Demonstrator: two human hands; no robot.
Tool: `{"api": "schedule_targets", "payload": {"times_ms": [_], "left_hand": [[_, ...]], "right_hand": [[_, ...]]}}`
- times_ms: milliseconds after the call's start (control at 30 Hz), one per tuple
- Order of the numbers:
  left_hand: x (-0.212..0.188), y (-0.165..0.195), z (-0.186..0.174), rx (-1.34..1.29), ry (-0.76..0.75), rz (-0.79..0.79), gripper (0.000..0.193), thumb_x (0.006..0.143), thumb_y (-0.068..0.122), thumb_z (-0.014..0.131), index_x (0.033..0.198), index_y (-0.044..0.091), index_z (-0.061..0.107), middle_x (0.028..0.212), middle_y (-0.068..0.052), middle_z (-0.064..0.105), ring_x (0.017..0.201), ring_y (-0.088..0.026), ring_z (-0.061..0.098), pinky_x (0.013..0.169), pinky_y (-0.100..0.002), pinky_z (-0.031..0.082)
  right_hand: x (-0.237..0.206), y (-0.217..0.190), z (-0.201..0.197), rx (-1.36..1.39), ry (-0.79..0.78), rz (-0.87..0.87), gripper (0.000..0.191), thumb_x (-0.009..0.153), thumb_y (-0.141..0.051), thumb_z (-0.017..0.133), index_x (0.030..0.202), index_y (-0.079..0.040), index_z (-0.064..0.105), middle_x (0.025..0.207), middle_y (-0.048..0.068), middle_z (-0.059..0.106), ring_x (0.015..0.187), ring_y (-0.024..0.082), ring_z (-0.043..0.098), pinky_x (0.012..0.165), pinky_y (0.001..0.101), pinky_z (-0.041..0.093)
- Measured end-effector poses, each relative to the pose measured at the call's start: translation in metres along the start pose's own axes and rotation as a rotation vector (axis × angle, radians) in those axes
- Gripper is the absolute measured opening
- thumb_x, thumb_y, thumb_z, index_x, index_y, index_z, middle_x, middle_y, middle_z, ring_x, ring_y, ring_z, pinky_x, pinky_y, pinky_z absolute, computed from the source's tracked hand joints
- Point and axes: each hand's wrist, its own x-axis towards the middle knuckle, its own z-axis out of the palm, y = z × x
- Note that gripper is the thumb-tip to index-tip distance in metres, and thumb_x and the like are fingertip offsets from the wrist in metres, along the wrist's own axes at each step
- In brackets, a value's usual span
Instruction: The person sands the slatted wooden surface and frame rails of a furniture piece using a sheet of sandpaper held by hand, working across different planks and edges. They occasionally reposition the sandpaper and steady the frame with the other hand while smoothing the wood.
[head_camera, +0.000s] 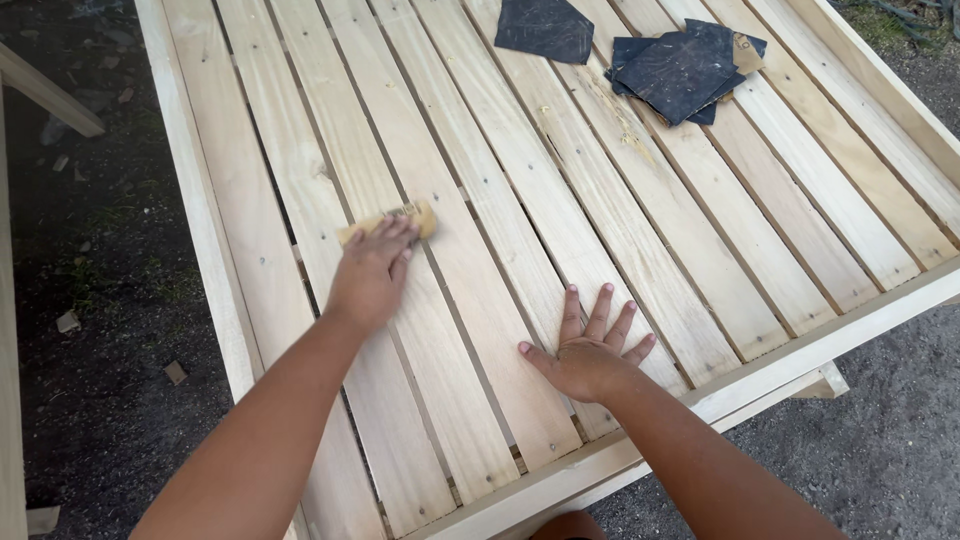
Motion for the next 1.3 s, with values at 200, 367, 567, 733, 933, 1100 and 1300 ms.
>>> {"api": "schedule_targets", "payload": {"times_ms": [200, 367, 567, 733, 933, 1100, 1300], "left_hand": [[-0.177, 0.065, -0.020, -0.125, -0.774, 0.015, 0.048, 0.097, 0.019, 0.057, 0.145, 0.027, 0.060, 0.161, 0.004, 0.047, 0.149, -0.012, 0.035, 0.125, -0.047, 0.012], [-0.116, 0.004, -0.034, 0.196, -0.346, -0.053, 0.038, 0.105, 0.028, 0.047, 0.142, 0.024, 0.055, 0.156, 0.004, 0.045, 0.147, -0.013, 0.036, 0.121, -0.043, 0.019], [0.018, -0.060, -0.050, 0.110, 0.088, -0.412, 0.042, 0.106, 0.020, 0.044, 0.146, 0.017, 0.056, 0.159, -0.004, 0.046, 0.151, -0.020, 0.035, 0.123, -0.050, 0.025], [-0.061, -0.001, -0.010, 0.033, -0.091, -0.075, 0.043, 0.104, 0.020, 0.044, 0.146, 0.014, 0.054, 0.158, -0.006, 0.045, 0.151, -0.021, 0.033, 0.125, -0.048, 0.018], [-0.165, 0.081, -0.020, -0.209, -0.741, 0.109, 0.040, 0.095, 0.020, 0.061, 0.135, 0.022, 0.068, 0.153, 0.003, 0.057, 0.147, -0.014, 0.041, 0.126, -0.046, 0.016], [-0.059, 0.024, -0.008, -0.073, -0.346, 0.102, 0.037, 0.099, 0.022, 0.057, 0.135, 0.022, 0.065, 0.148, 0.004, 0.057, 0.145, -0.014, 0.043, 0.125, -0.043, 0.019], [0.040, -0.005, -0.002, 0.040, -0.046, -0.090, 0.038, 0.107, 0.020, 0.045, 0.142, 0.015, 0.059, 0.157, -0.003, 0.048, 0.150, -0.020, 0.034, 0.124, -0.046, 0.018]], "right_hand": [[-0.002, -0.003, -0.003, -0.017, -0.018, 0.000, 0.117, 0.086, -0.087, 0.033, 0.159, -0.025, -0.033, 0.161, 0.022, -0.045, 0.146, 0.051, -0.040, 0.114, 0.0780, -0.009], [0.001, -0.001, -0.003, -0.018, -0.038, 0.002, 0.116, 0.086, -0.088, 0.032, 0.159, -0.025, -0.032, 0.162, 0.022, -0.045, 0.146, 0.051, -0.041, 0.114, 0.0781, -0.010], [0.007, 0.001, 0.003, -0.013, -0.017, -0.003, 0.117, 0.084, -0.088, 0.033, 0.159, -0.025, -0.032, 0.163, 0.021, -0.043, 0.146, 0.050, -0.040, 0.113, 0.0782, -0.010], [0.005, 0.002, 0.003, -0.003, 0.003, -0.009, 0.118, 0.084, -0.088, 0.034, 0.159, -0.025, -0.032, 0.162, 0.021, -0.044, 0.145, 0.051, -0.041, 0.113, 0.0788, -0.011], [-0.003, -0.002, -0.004, -0.012, -0.002, -0.002, 0.118, 0.085, -0.087, 0.037, 0.161, -0.023, -0.028, 0.163, 0.022, -0.042, 0.146, 0.052, -0.039, 0.114, 0.0784, -0.008], [-0.005, -0.001, -0.003, -0.024, -0.021, -0.008, 0.115, 0.088, -0.085, 0.034, 0.160, -0.022, -0.029, 0.163, 0.023, -0.042, 0.147, 0.051, -0.038, 0.114, 0.0782, -0.008], [0.000, 0.001, 0.002, -0.020, 0.010, -0.011, 0.105, 0.091, -0.080, 0.028, 0.160, -0.024, -0.029, 0.162, 0.022, -0.043, 0.146, 0.051, -0.039, 0.114, 0.0782, -0.009]]}}
